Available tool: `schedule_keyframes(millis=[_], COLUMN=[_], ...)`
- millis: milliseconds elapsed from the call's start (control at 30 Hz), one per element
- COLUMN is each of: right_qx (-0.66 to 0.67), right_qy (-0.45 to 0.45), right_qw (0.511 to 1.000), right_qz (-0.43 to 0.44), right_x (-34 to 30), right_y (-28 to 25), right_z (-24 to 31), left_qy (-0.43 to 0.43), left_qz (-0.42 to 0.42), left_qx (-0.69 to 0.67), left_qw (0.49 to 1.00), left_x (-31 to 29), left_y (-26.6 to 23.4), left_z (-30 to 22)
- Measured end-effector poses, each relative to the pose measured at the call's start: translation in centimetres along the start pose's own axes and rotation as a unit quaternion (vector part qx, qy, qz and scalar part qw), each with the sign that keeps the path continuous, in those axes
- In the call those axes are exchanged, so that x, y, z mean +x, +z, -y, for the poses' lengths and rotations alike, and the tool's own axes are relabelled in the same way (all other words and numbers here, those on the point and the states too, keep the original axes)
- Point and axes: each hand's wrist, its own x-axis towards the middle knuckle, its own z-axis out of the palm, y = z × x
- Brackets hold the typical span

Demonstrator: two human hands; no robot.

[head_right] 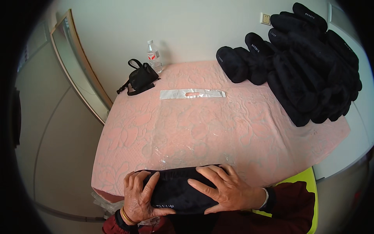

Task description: The person prepares a plastic bag on a table, then picks up a black cushion and slides it into the bag, pressing the air out to seal it.

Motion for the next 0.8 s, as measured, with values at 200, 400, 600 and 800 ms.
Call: schedule_keyframes(millis=[200, 400, 600, 800], right_qx=[0.056, 0.078, 0.065, 0.092], right_qy=[0.076, 0.076, 0.067, 0.066], right_qw=[0.995, 0.994, 0.996, 0.993], right_qz=[0.015, 0.009, 0.009, -0.039], right_x=[-1.9, -2.3, -2.1, -1.8], right_y=[0.9, 2.0, 2.1, 2.0], right_z=[-1.4, -1.6, -1.9, -1.8], left_qy=[-0.032, -0.049, -0.053, -0.048], left_qz=[-0.003, 0.004, -0.016, -0.036], left_qx=[-0.05, -0.049, -0.062, -0.042], left_qw=[0.998, 0.998, 0.997, 0.997], left_x=[0.3, 0.2, 0.0, -0.1], left_y=[1.3, 1.4, 1.5, 1.5], left_z=[0.8, 0.5, 0.7, 0.3])
